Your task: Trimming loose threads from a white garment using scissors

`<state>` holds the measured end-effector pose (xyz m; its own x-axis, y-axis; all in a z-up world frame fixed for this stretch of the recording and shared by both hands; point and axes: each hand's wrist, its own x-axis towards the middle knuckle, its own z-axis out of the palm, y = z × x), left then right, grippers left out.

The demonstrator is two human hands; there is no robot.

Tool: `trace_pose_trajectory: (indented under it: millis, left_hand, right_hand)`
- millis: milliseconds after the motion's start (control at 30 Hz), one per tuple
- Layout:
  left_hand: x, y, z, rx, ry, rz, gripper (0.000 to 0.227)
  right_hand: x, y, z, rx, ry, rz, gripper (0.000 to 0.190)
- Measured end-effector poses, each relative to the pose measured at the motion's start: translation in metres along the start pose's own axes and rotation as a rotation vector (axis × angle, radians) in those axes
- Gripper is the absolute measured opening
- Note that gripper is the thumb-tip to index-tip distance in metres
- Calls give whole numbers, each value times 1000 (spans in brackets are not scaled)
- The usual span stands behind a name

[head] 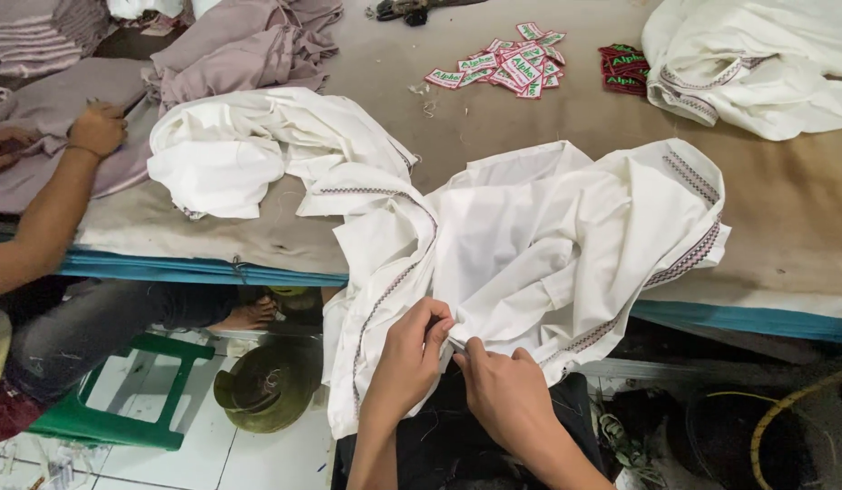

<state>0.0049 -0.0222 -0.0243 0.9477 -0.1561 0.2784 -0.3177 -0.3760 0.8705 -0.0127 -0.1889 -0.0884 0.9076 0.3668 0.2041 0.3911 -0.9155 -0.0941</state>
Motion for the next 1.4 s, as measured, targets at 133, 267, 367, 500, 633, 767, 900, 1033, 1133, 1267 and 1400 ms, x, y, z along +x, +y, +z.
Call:
trace_pose_trajectory:
  millis: [133,267,367,500,633,767,900,1033,1133,1267,1400]
  left_hand:
    - [-1,-7,-12,-20,12,-28,9]
    - [-6,-27,-42,-6,561,-118,12]
    - [-15,-34,-73,295,932,-131,30]
    - [-29,-36,-97,575,849,-462,76]
    - [-17,-22,-89,146,483,-381,12]
    - [-1,-26,-36,129,-381,-501,63]
    - [9,-40,19,364,-355,-287,54]
    - [12,-9,0,98,-305,-185,27]
    - [7,-5,-5,69,-222,-126,17]
    - [7,1,-9,-70,-203,-72,23]
    - [7,-3,-6,-125,-202,-93,29]
  right_hand:
    - [1,1,-7,130,-65,37,25]
    - [10,7,-55,275,-238,110,26]
    - [13,26,-55,337,-334,138,28]
    - [18,46,-48,484,-396,130,56]
    - [25,39,-34,640,-487,218,61]
    - [24,55,12,424,-315,208,38]
    - [35,73,-9,530,-16,23,29]
    - [29,87,-46,599,-39,46,14]
    - [24,78,-68,689,-56,21,29]
    - [22,74,-78,715,-82,66,21]
    - [19,87,-67,800,-53,28,19]
